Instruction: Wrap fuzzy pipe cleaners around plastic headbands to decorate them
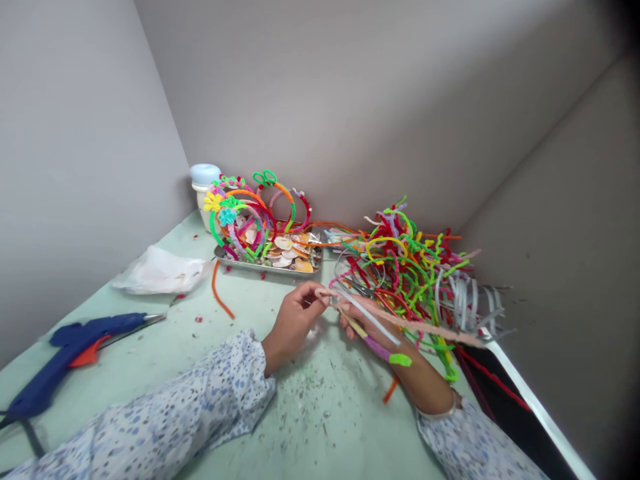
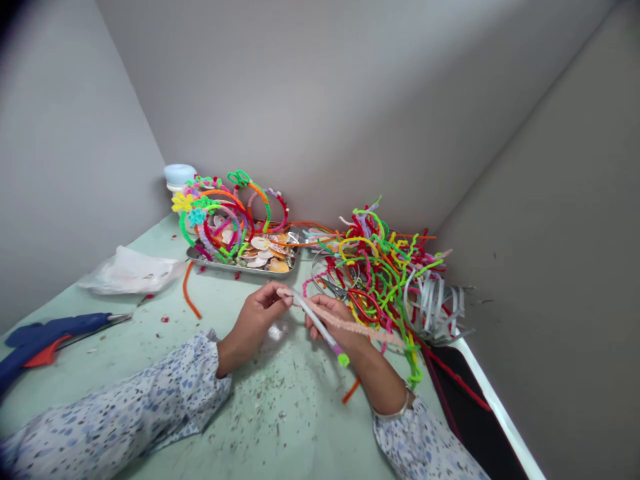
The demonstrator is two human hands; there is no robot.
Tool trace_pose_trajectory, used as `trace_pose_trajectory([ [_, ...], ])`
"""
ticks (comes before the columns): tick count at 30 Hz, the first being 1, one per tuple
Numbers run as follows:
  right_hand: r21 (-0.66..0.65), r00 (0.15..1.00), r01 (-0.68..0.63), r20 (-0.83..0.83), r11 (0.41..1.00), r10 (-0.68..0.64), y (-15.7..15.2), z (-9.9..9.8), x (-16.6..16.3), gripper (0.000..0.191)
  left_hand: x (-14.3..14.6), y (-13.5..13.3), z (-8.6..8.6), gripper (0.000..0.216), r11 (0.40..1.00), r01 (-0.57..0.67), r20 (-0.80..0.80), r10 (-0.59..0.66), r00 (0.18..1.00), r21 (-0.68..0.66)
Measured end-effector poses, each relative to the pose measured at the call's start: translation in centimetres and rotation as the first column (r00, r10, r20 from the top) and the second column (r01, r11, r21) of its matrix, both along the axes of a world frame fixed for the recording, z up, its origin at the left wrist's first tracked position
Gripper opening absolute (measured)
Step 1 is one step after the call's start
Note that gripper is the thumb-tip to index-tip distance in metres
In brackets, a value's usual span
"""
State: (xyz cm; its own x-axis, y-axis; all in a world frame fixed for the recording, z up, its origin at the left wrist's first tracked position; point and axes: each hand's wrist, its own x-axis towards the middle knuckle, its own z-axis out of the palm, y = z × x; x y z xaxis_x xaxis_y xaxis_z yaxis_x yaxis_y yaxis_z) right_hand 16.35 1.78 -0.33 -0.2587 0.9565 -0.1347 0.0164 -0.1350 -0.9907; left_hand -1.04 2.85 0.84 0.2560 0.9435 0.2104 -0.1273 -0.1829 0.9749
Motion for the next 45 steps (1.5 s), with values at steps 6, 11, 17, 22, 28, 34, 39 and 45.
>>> trace_pose_trajectory([
  [6, 0.046, 0.999, 0.049, -0.022, 0.998, -0.048, 0.0, 0.2, -0.3, 0.023, -0.2, -0.3, 0.3, 0.031, 0.999, -0.041, -0.139, 0.045, 0.989, 0.035],
  [11, 0.0, 0.993, 0.076, -0.087, 0.997, -0.076, 0.2, 0.0, -0.4, 0.018, -0.2, -0.1, 0.0, 0.032, 0.998, -0.022, -0.026, 0.021, 0.999, -0.058],
  [17, -0.068, 0.966, 0.184, -0.171, 0.981, -0.193, 0.3, -0.8, -0.5, 0.022, 0.1, 0.4, -0.8, 0.039, 0.978, 0.02, 0.163, 0.014, 0.987, -0.207],
  [22, -0.067, 0.958, 0.235, -0.15, 0.97, -0.243, 0.2, -0.4, -0.7, 0.02, 0.2, 0.5, -0.6, 0.042, 0.939, 0.12, 0.279, -0.027, 0.96, -0.321],
  [28, -0.078, 0.954, 0.255, -0.145, 0.964, -0.264, 0.1, 0.2, -0.9, 0.017, 0.3, 0.3, -0.2, 0.047, 0.9, 0.203, 0.359, -0.056, 0.932, -0.386],
  [34, -0.095, 0.948, 0.268, -0.152, 0.959, -0.28, 0.1, 0.3, -0.9, 0.018, 0.1, 0.3, -0.2, 0.051, 0.888, 0.235, 0.364, -0.084, 0.928, -0.395],
  [39, -0.109, 0.932, 0.277, -0.211, 0.955, -0.295, 0.1, 0.2, -0.9, 0.018, 0.1, 0.3, -0.4, 0.048, 0.885, 0.245, 0.368, -0.091, 0.925, -0.397],
  [45, -0.115, 0.924, 0.283, -0.234, 0.952, -0.303, 0.2, 0.0, -0.8, 0.016, 0.1, 0.6, -0.8, 0.05, 0.866, 0.28, 0.403, -0.102, 0.91, -0.415],
])
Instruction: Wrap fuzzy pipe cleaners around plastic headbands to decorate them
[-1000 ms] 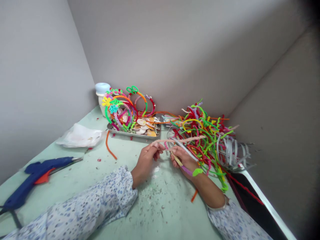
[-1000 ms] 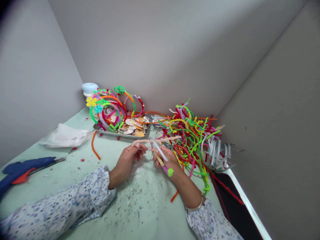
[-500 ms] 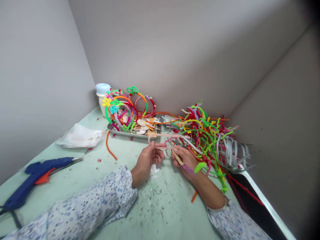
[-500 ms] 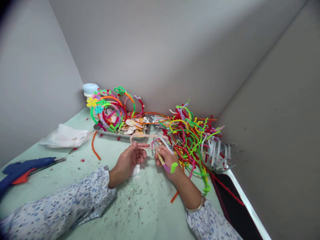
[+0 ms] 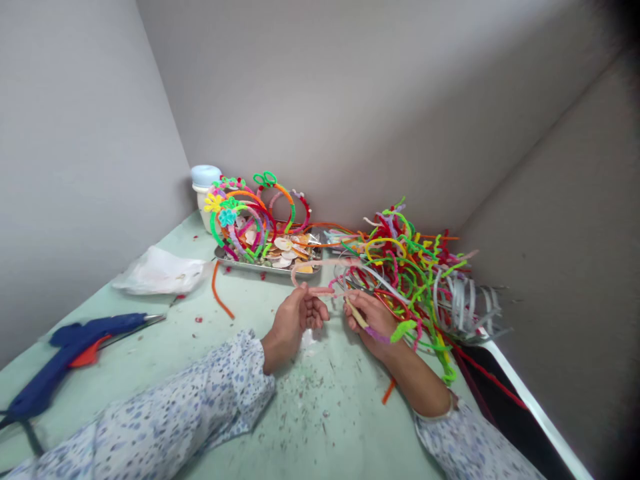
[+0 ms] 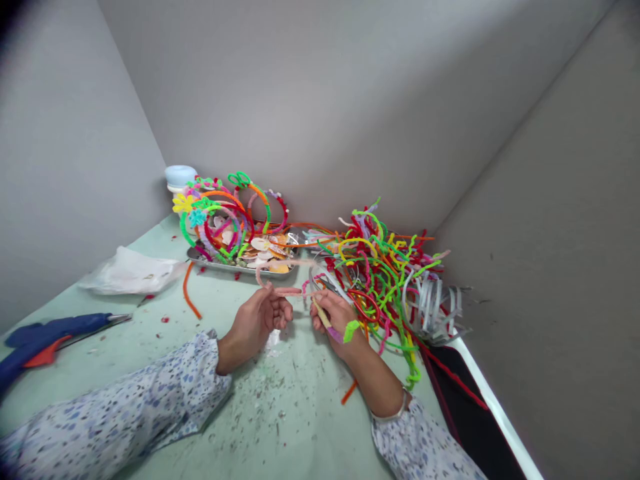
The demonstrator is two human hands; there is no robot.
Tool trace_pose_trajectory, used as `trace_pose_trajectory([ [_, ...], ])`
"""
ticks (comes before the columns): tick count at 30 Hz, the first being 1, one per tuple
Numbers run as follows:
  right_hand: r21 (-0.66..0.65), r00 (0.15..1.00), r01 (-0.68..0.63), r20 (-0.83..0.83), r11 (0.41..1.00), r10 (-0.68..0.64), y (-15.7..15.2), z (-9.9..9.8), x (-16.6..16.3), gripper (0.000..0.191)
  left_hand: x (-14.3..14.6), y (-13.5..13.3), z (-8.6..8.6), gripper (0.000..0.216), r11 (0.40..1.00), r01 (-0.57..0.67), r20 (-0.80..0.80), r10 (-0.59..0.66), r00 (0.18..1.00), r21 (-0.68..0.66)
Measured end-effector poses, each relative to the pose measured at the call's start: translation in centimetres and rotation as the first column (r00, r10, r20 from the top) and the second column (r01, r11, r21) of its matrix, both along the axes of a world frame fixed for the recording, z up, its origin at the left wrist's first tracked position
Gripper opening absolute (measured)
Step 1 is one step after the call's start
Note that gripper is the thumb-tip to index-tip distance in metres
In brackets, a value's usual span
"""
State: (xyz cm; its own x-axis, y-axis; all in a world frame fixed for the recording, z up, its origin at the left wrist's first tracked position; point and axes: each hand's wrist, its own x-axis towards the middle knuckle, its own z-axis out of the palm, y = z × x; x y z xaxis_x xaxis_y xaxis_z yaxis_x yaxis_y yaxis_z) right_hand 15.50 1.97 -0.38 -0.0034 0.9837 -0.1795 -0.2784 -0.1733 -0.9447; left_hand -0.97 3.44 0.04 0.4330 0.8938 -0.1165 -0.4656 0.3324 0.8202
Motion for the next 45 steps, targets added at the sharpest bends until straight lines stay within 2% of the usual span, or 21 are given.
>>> trace_pose_trajectory([
  [6, 0.021, 0.999, 0.001, -0.032, 1.0, -0.001, 0.1, -0.4, 0.1, 0.015, -0.1, 0.1, 0.1, 0.047, 1.0, 0.012, -0.01, -0.012, 1.0, 0.012],
  [11, 0.086, 0.997, -0.065, 0.036, 0.994, 0.062, 0.0, -0.9, 0.2, 0.016, 0.2, -0.2, 0.3, 0.034, 0.987, -0.002, -0.204, 0.035, 0.978, 0.163],
  [17, 0.129, 0.976, -0.137, 0.187, 0.982, 0.112, -0.6, -0.5, -0.3, 0.016, 0.6, -0.2, 0.2, 0.026, 0.976, 0.015, -0.344, 0.062, 0.937, 0.217],
  [22, 0.147, 0.968, -0.15, 0.223, 0.978, 0.115, -0.9, -0.2, -0.5, 0.015, 0.5, 0.0, 0.1, 0.022, 0.972, 0.02, -0.365, 0.068, 0.928, 0.233],
  [31, 0.129, 0.959, -0.145, 0.263, 0.981, 0.107, -1.1, 0.1, -0.6, 0.016, 0.4, 0.1, -0.1, 0.019, 0.983, -0.01, -0.344, 0.073, 0.936, 0.182],
  [37, 0.143, 0.957, -0.187, 0.249, 0.972, 0.148, -1.1, -0.2, -0.7, 0.016, 0.4, -0.2, 0.4, 0.017, 0.973, 0.061, -0.304, 0.011, 0.953, 0.224],
  [45, 0.131, 0.955, -0.211, 0.237, 0.969, 0.177, -1.2, 0.1, -0.5, 0.018, 0.3, 0.2, -0.5, 0.012, 0.969, 0.085, -0.325, -0.005, 0.946, 0.232],
])
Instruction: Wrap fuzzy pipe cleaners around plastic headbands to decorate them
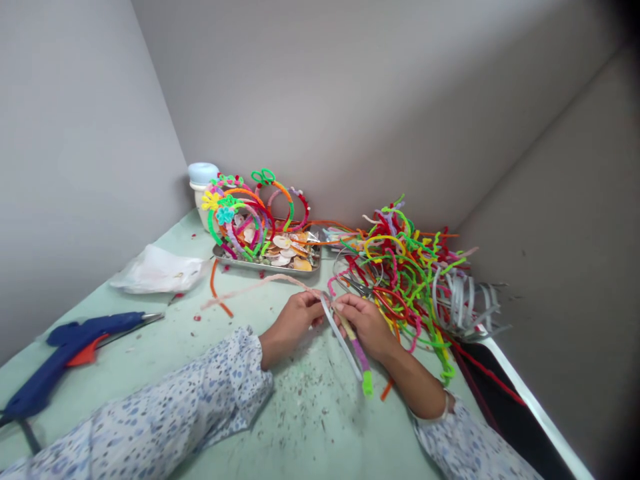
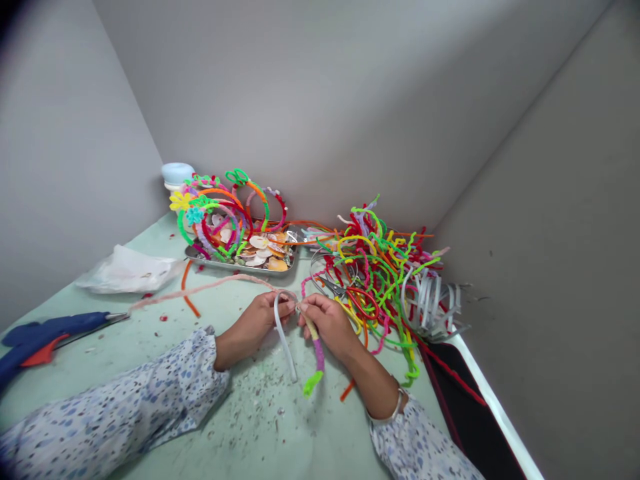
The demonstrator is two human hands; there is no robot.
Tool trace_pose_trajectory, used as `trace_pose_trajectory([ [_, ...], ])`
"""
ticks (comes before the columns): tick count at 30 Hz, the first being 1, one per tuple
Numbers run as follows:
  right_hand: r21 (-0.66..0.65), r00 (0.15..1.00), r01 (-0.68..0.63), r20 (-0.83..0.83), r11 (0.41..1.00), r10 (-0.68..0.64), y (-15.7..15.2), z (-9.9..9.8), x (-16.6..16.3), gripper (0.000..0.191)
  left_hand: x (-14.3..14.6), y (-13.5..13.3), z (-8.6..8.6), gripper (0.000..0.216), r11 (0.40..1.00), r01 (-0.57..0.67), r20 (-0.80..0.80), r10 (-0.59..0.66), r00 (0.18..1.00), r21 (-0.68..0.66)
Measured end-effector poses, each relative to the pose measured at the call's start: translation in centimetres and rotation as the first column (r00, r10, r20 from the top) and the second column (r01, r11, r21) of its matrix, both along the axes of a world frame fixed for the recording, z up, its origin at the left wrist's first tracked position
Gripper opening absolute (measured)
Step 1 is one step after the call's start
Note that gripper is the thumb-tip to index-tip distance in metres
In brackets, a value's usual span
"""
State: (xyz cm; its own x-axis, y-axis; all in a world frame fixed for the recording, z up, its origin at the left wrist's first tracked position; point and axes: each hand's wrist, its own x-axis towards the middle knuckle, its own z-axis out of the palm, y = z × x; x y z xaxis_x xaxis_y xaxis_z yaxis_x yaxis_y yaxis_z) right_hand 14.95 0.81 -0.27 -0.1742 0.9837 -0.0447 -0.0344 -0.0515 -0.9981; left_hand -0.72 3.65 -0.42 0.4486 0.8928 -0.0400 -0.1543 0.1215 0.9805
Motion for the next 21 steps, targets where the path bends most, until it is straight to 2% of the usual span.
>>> trace_pose_trajectory([
  [9, -0.036, 0.999, -0.038, 0.015, 0.999, 0.039, -0.12, 0.23, 0.49, 0.017, -0.29, 0.04, 0.0, 0.016, 0.993, 0.108, 0.025, -0.109, 0.994, 0.037],
  [21, -0.034, 0.999, -0.042, -0.003, 0.999, 0.042, -0.13, -0.46, 0.84, 0.022, -0.26, -0.03, 0.03, 0.022, 0.991, 0.126, 0.05, -0.128, 0.99, 0.049],
])
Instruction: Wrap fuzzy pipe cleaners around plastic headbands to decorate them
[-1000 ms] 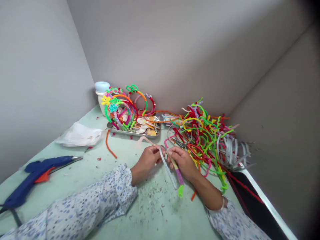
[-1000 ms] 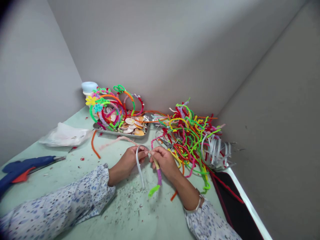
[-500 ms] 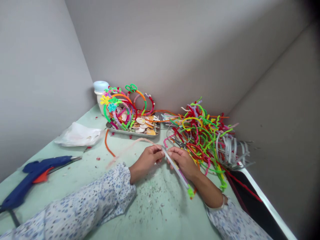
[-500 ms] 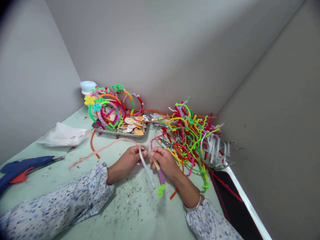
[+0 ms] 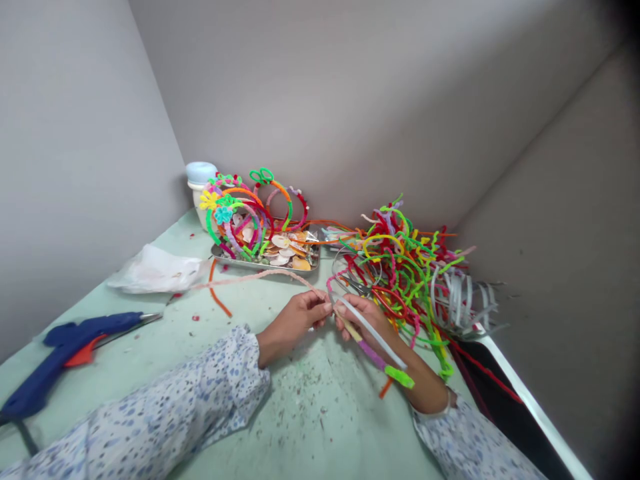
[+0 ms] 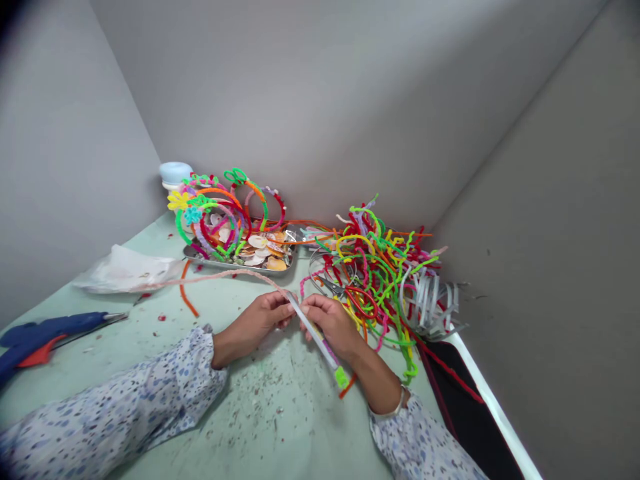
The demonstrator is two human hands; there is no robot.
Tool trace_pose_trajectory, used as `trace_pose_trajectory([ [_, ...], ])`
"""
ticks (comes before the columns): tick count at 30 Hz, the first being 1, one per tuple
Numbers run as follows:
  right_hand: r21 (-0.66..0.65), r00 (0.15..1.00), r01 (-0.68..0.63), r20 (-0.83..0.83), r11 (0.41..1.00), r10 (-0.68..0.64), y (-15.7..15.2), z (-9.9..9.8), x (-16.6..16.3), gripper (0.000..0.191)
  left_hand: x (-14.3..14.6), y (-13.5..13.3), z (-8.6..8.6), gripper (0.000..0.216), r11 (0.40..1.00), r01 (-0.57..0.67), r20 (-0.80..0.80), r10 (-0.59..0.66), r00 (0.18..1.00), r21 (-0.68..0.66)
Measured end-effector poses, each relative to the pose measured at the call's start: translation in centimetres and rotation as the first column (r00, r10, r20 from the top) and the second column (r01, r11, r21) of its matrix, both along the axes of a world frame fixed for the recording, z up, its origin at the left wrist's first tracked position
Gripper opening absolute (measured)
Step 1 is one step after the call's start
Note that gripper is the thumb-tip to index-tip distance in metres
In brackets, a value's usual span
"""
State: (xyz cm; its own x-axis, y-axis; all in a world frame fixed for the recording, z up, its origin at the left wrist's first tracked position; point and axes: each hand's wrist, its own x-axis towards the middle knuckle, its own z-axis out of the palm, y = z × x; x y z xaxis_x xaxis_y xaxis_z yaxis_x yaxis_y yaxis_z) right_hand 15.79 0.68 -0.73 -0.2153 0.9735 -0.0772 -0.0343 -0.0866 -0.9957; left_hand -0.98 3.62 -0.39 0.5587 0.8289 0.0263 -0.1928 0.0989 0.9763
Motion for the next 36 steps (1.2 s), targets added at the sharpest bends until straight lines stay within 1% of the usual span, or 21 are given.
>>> trace_pose_trajectory([
  [3, 0.024, 1.0, -0.029, -0.003, 0.999, 0.029, -0.1, 0.1, 0.0, 0.019, 0.0, 0.0, 0.0, 0.021, 1.0, -0.009, -0.001, 0.009, 1.0, 0.0],
  [7, -0.002, 0.997, -0.08, 0.016, 0.997, 0.08, -0.2, 0.9, 0.0, 0.016, -0.1, -0.1, 0.1, 0.021, 1.0, -0.011, -0.003, 0.011, 1.0, -0.01],
  [11, 0.032, 0.989, -0.131, 0.068, 0.991, 0.128, -0.2, 1.9, 0.0, 0.018, -0.1, -0.2, 0.3, 0.022, 0.999, 0.006, -0.001, -0.006, 1.0, -0.033],
  [14, 0.042, 0.982, -0.164, 0.106, 0.986, 0.159, -0.1, 1.9, 0.3, 0.019, -0.2, -0.2, 0.3, 0.026, 0.998, 0.039, -0.003, -0.039, 0.999, -0.052],
  [16, 0.004, 0.983, -0.176, 0.044, 0.984, 0.176, -0.1, 1.6, 0.5, 0.017, -0.2, -0.2, 0.3, 0.027, 0.996, 0.057, 0.002, -0.057, 0.998, -0.065],
  [19, -0.086, 0.975, -0.205, -0.103, 0.975, 0.196, 0.0, 0.9, 0.8, 0.017, -0.2, -0.2, 0.2, 0.028, 0.992, 0.083, 0.027, -0.081, 0.996, -0.096],
  [21, -0.113, 0.966, -0.229, -0.15, 0.967, 0.211, 0.1, 0.6, 0.9, 0.017, -0.3, -0.1, 0.1, 0.028, 0.989, 0.103, 0.044, -0.099, 0.994, -0.11],
  [26, -0.134, 0.964, -0.235, -0.159, 0.963, 0.213, 0.0, 0.6, 1.0, 0.019, -0.3, -0.2, 0.2, 0.029, 0.983, 0.119, 0.053, -0.113, 0.992, -0.14],
  [32, -0.184, 0.955, -0.263, -0.188, 0.947, 0.229, -0.2, 0.8, 1.0, 0.021, -0.3, -0.4, 0.2, 0.028, 0.98, 0.135, 0.065, -0.127, 0.99, -0.145],
  [36, -0.179, 0.955, -0.276, -0.162, 0.945, 0.248, -0.5, 1.3, 1.0, 0.017, -0.3, -0.5, 0.2, 0.027, 0.976, 0.166, 0.058, -0.16, 0.985, -0.139],
])
